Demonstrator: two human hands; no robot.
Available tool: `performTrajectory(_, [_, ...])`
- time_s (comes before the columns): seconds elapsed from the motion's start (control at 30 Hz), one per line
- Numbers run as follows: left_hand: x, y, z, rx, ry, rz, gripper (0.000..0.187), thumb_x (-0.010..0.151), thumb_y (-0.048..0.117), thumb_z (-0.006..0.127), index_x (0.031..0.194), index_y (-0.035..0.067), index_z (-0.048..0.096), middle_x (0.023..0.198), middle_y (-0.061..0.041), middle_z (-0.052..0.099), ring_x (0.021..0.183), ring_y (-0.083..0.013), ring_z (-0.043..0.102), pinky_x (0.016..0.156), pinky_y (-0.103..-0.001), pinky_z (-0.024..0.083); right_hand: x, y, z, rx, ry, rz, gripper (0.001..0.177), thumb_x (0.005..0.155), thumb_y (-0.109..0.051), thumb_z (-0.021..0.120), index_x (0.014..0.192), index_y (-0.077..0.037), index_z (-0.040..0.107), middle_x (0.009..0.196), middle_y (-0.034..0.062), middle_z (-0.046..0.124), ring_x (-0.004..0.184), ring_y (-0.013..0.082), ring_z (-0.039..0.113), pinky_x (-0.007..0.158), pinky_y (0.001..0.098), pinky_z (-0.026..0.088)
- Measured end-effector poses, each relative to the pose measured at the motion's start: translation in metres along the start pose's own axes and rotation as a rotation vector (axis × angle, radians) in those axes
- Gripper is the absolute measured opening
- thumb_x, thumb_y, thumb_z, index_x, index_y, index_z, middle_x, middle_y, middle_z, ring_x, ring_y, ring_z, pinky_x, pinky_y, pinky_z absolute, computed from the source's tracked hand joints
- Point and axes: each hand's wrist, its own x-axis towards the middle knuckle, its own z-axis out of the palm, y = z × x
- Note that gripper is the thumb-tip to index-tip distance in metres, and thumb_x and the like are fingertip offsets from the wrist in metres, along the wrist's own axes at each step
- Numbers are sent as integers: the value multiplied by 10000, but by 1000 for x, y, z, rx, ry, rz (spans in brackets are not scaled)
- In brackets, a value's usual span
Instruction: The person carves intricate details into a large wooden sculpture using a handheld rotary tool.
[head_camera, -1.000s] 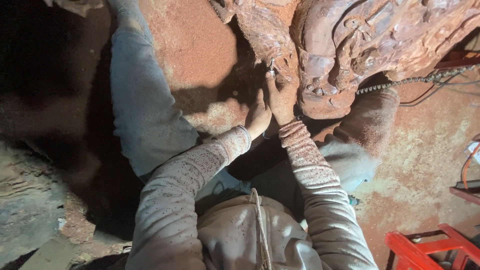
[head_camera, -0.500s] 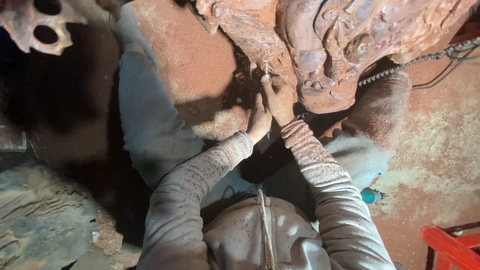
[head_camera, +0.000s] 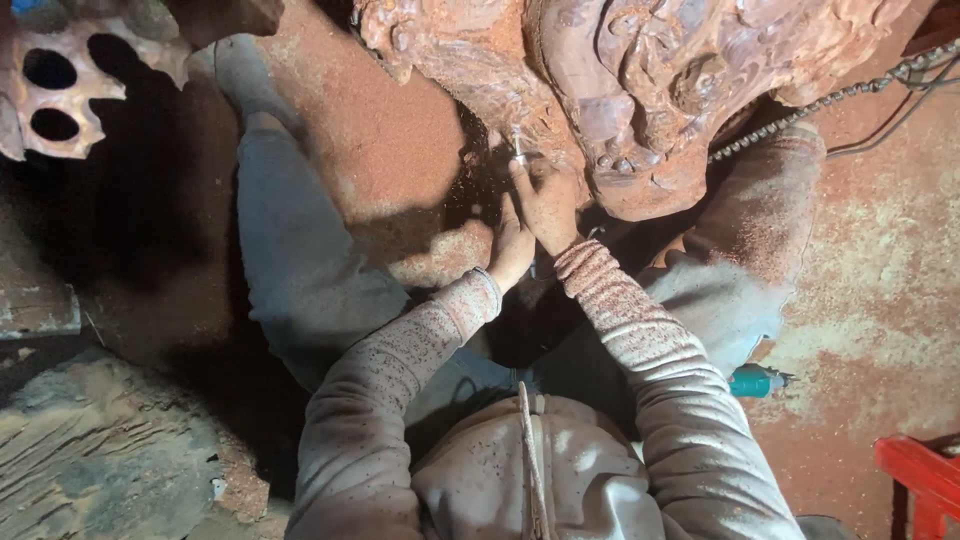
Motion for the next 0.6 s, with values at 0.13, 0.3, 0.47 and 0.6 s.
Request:
performTrajectory(0.13, [-3, 15, -7, 21, -27, -21, 580, 1079, 302, 389, 1567, 24, 245, 1553, -346, 356, 1463, -478, 325, 1232, -582, 240, 1, 3, -1, 1, 22, -6, 463, 1043, -339, 619, 736, 5, 655, 634, 235, 634, 692, 420, 681, 628, 461, 492])
performTrajectory(0.3, [-8, 40, -13, 55, -77, -60, 558, 1046, 162, 380, 1572, 65, 223, 1573, -317, 346, 1468, -457, 323, 1239, -570, 243, 0, 6, -6, -29, 57, -46, 479, 1041, -308, 621, 716, 44, 628, 647, 287, 622, 719, 489, 662, 645, 503, 496])
performTrajectory(0.47, [4, -13, 1, -21, -33, 88, 546, 1078, 229, 381, 1553, -7, 250, 1573, -347, 311, 1498, -467, 239, 1255, -578, 160, 0, 5, 0, -61, 58, -56, 483, 1048, -332, 608, 731, 30, 640, 648, 277, 631, 721, 476, 669, 657, 498, 505])
performTrajectory(0.6, [8, -15, -1, 3, -38, 129, 535, 1087, 252, 366, 1539, -11, 251, 1568, -342, 320, 1498, -462, 243, 1263, -575, 144, -3, 7, 5, -34, 45, -29, 478, 1054, -344, 597, 757, 28, 643, 671, 283, 637, 743, 483, 671, 677, 500, 506])
